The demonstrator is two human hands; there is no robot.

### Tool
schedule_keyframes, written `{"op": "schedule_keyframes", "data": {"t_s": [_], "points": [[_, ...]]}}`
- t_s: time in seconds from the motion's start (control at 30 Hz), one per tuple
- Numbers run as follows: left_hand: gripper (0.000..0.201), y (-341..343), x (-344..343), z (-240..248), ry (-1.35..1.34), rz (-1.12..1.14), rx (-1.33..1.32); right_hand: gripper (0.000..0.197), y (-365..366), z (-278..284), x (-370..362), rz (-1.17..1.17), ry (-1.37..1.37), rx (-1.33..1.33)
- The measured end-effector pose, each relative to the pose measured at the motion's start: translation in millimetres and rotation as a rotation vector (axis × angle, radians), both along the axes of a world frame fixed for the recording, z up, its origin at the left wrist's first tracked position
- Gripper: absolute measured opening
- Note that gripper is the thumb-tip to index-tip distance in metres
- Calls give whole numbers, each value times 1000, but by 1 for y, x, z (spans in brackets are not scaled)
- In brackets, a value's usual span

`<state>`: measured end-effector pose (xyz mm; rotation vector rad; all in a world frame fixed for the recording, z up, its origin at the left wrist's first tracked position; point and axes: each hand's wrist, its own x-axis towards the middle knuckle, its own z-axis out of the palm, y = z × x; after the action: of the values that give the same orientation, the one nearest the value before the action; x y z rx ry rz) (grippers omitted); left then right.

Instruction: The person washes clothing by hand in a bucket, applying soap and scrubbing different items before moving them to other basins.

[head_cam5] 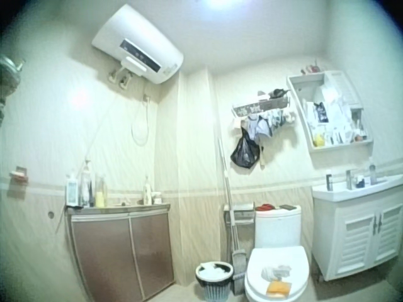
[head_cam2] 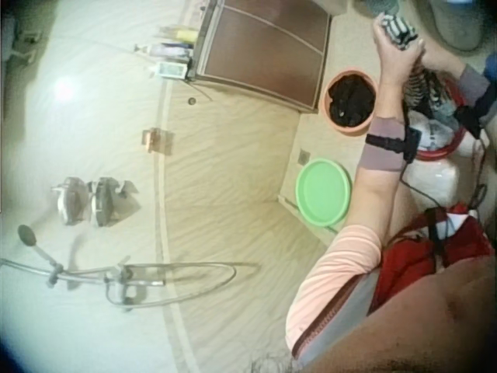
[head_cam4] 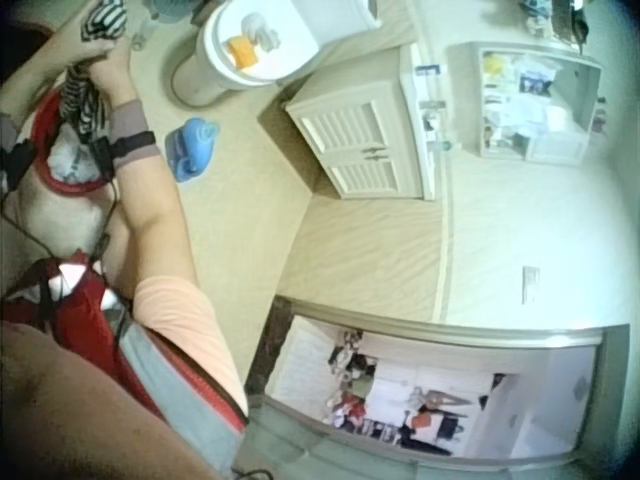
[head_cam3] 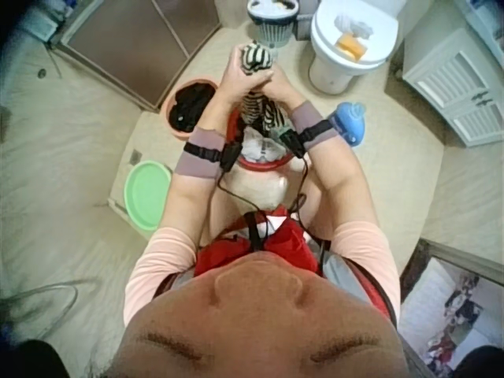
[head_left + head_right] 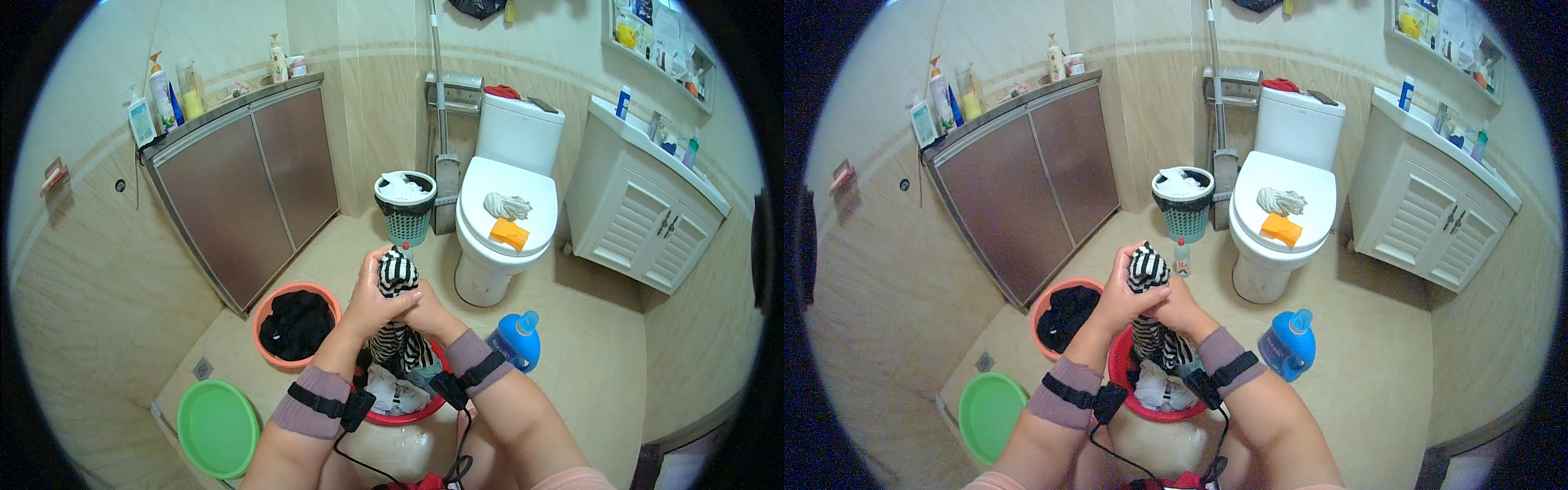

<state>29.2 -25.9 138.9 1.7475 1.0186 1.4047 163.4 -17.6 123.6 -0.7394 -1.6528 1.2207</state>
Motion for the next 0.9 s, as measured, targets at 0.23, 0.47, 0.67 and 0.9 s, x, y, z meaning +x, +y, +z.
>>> {"op": "schedule_keyframes", "data": {"t_s": [0.23,0.47,0.67,0.9], "points": [[104,-2,-22,13,-100,-206,-267,38,-4,9,6,125,-69,-91],[108,-5,-12,17,-177,-444,-235,50,-2,-6,4,228,-98,-8],[82,-4,-8,9,-70,-446,-203,51,3,-24,1,191,-90,174],[45,0,1,6,86,-280,10,45,3,-27,-2,31,-152,189]]}}
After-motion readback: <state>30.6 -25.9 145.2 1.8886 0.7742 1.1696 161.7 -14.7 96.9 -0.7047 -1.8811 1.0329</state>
